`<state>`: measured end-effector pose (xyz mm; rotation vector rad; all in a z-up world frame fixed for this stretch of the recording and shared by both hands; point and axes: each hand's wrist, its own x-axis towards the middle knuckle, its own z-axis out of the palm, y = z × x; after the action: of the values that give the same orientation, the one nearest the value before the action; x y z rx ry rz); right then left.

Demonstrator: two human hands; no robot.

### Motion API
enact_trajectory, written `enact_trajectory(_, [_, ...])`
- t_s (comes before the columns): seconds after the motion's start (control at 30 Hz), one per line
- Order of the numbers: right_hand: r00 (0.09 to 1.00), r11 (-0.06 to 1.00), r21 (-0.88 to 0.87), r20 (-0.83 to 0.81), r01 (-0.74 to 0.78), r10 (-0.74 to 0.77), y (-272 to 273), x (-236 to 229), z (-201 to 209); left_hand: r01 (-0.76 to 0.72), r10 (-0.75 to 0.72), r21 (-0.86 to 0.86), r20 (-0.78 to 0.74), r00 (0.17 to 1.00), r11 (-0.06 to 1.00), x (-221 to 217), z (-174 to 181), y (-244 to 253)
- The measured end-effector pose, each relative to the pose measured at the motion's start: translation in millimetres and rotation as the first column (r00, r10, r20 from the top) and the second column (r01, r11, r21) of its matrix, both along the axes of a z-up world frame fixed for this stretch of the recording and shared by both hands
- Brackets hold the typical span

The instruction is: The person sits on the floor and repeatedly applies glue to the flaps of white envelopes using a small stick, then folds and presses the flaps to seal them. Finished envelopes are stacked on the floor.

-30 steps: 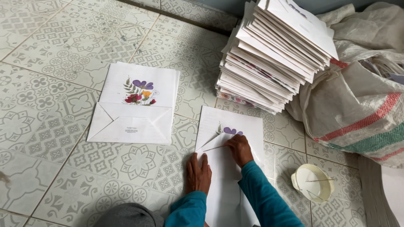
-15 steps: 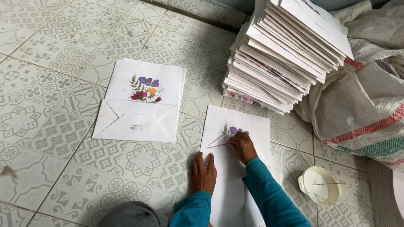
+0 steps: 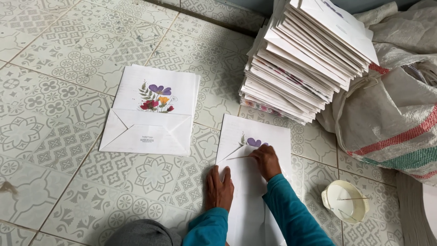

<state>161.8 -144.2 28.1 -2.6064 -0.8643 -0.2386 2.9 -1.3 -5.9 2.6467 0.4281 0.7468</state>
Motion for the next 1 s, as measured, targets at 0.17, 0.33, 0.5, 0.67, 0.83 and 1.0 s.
enact_trajectory(0.17, [0.994, 0.994, -0.038, 0.009, 0.105, -0.105, -15, -13, -12, 0.007, -0.007, -0.003, 0.005, 1.0, 1.0, -1, 1, -2])
enact_trajectory(0.33, [0.959, 0.961, 0.065, -0.12, 0.267, -0.258, -22, -25, -1, 0.008, -0.007, 0.024, -0.031, 1.0, 1.0, -1, 2, 0])
enact_trajectory(0.5, [0.953, 0.956, 0.076, -0.134, 0.283, -0.271, -21, -43, -9, 0.002, -0.002, 0.019, 0.0, 1.0, 1.0, 0, 2, -1])
enact_trajectory(0.67, [0.944, 0.971, 0.002, -0.232, 0.241, -0.234, -13, -68, -1, -0.001, 0.002, 0.017, -0.043, 0.999, 1.0, 1, -3, -1])
enact_trajectory(0.83, [0.897, 0.918, 0.074, -0.256, 0.389, -0.359, -25, -63, -9, 0.021, -0.019, 0.034, -0.077, 0.997, 0.999, -1, -1, 1])
enact_trajectory(1.0, [0.931, 0.956, 0.065, -0.256, 0.287, -0.262, -17, -68, -3, 0.013, -0.011, 0.044, -0.062, 0.998, 0.999, 0, -2, 2])
